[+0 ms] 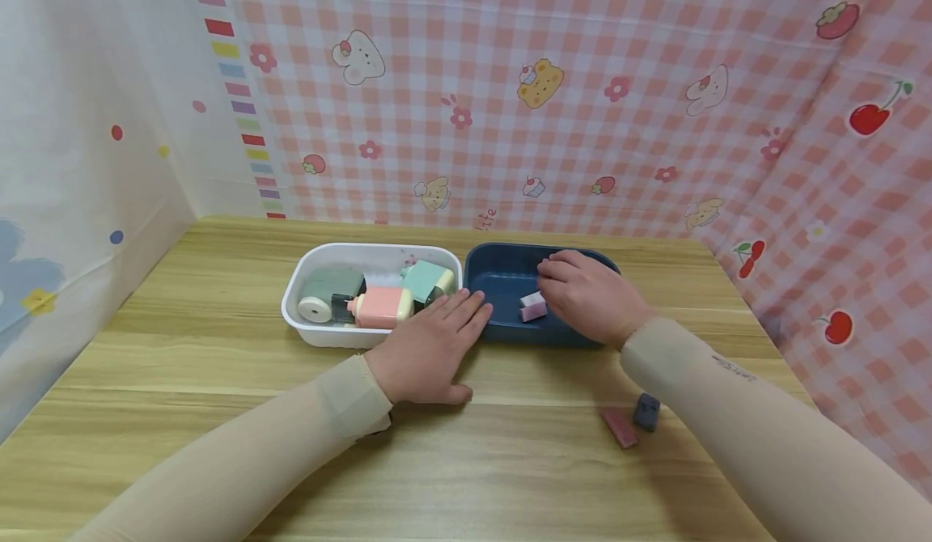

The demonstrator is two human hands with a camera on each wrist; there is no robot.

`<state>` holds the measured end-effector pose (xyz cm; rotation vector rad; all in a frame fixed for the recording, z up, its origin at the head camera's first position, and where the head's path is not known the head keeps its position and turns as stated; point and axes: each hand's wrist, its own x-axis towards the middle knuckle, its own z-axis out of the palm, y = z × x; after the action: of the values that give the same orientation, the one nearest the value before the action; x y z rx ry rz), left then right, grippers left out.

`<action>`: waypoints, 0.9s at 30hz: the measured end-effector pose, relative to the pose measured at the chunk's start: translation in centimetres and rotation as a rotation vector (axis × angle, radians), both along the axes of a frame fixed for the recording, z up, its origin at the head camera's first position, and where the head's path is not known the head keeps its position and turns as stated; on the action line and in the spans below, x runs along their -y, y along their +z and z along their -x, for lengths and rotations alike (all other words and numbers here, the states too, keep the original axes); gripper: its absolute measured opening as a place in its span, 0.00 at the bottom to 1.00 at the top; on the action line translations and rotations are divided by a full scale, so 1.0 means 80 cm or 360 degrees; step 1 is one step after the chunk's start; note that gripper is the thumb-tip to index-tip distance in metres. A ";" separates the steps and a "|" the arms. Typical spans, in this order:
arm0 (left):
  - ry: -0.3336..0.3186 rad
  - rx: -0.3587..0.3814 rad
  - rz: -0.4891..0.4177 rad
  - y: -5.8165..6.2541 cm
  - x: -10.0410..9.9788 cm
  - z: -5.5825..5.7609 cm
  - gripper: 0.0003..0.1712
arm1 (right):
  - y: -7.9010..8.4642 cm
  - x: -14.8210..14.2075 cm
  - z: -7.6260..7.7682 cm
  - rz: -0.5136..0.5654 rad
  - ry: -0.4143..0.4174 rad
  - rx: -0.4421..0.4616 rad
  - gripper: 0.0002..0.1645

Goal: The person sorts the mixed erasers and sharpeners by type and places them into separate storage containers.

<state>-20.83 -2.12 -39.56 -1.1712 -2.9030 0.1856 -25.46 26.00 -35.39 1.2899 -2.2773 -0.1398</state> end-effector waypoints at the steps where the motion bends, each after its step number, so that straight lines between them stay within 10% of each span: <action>1: -0.0001 0.0002 0.0001 0.000 0.000 0.000 0.66 | 0.000 0.001 0.001 -0.0010 0.0001 -0.0001 0.17; 27: -0.0017 -0.0004 0.0016 0.000 0.001 0.002 0.66 | 0.005 0.040 0.025 -0.0185 0.0069 -0.0044 0.15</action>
<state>-20.95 -2.16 -39.55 -1.1868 -2.8962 0.2016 -27.43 22.83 -34.99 1.3864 -2.2446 -0.2767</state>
